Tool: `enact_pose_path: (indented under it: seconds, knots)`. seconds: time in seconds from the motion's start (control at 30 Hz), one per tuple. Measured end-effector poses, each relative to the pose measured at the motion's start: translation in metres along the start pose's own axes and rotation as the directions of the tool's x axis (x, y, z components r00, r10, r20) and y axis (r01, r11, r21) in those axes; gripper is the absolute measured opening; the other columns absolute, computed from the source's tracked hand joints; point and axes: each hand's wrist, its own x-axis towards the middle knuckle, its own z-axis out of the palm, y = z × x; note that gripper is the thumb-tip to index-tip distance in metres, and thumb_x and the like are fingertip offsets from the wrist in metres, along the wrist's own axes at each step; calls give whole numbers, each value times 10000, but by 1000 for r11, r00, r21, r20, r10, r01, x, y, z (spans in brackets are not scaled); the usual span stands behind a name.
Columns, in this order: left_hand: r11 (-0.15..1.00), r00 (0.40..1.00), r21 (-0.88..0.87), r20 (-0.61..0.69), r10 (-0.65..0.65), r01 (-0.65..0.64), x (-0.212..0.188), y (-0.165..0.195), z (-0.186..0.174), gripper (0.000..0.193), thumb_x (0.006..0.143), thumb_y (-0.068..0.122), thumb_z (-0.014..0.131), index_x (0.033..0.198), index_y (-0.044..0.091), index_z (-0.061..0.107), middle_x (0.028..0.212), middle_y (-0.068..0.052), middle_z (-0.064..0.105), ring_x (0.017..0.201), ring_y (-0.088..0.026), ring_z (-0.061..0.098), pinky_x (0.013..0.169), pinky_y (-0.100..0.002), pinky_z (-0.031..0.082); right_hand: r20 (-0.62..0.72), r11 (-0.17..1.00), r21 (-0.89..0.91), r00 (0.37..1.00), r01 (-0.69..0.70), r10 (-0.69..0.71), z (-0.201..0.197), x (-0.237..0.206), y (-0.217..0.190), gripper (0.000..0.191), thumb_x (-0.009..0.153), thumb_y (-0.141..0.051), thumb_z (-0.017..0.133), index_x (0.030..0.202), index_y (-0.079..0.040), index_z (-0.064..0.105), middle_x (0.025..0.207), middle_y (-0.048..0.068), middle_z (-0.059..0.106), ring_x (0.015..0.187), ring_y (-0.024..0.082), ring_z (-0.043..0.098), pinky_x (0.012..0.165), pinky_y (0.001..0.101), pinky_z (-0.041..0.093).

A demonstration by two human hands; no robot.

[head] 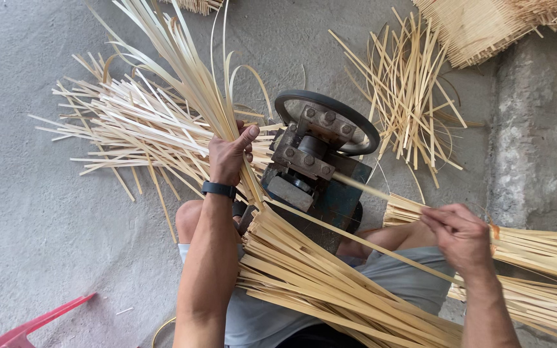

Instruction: The person sits on the floor and feeds long bamboo strips into a small splitting machine. They hold a bundle in the left hand, feed individual strips through the machine with the right hand, and collect the split strips into a growing pile on the floor.

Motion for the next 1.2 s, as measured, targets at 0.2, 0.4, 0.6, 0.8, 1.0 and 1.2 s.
enact_pose_path:
  seconds: [0.2, 0.4, 0.6, 0.8, 1.0, 1.2]
  knots:
    - [999, 1000, 31, -4, -23, 23, 0, 1, 1, 625, 732, 232, 913, 1191, -40, 588, 912, -100, 711, 608, -105, 606, 447, -235, 511, -21, 865, -242, 889, 439, -457, 59, 15, -49, 199, 889, -116, 746, 1083, -153, 775, 1083, 87, 730, 966, 195, 698, 799, 362, 631]
    - [1000, 1000, -16, -3, -17, 17, 1, 2, -1, 648, 717, 232, 917, 1197, -41, 577, 917, -109, 727, 606, -106, 599, 448, -229, 506, 103, 802, -223, 831, 554, -546, 84, -15, -67, 300, 803, -192, 792, 1085, -98, 752, 1084, 116, 729, 980, 293, 665, 809, 488, 533]
    - [1000, 1000, 21, -6, -7, 7, 1, 1, 1, 631, 734, 246, 912, 1188, -55, 593, 910, -110, 706, 607, -113, 606, 449, -238, 520, 331, 966, -145, 930, 214, -157, 86, -31, -16, 242, 853, -203, 742, 1091, -172, 778, 1010, 39, 761, 819, 197, 741, 720, 352, 624]
    - [1000, 1000, 19, 2, -13, 13, 2, -1, 3, 644, 721, 260, 917, 1187, -45, 593, 918, -104, 701, 614, -106, 609, 451, -232, 523, 239, 973, -226, 966, -42, 97, 14, -30, 58, 180, 902, -323, 718, 918, -185, 831, 787, 23, 791, 665, 120, 737, 608, 275, 661]
    - [999, 1000, 36, -12, -13, 14, 3, -4, 3, 654, 716, 266, 924, 1189, -49, 600, 902, -102, 688, 614, -113, 615, 454, -238, 526, -60, 946, -261, 981, -192, 183, -51, -26, 75, 324, 904, -429, 748, 954, -115, 813, 668, 49, 738, 507, 150, 647, 462, 311, 520]
    - [999, 1000, 32, -8, -4, 5, 2, -4, 3, 644, 717, 250, 922, 1188, -38, 591, 929, -107, 716, 621, -108, 610, 455, -237, 521, 3, 939, -340, 999, 40, -42, -3, -3, 31, 342, 964, -442, 654, 930, -151, 831, 674, 25, 704, 498, 153, 608, 496, 323, 515]
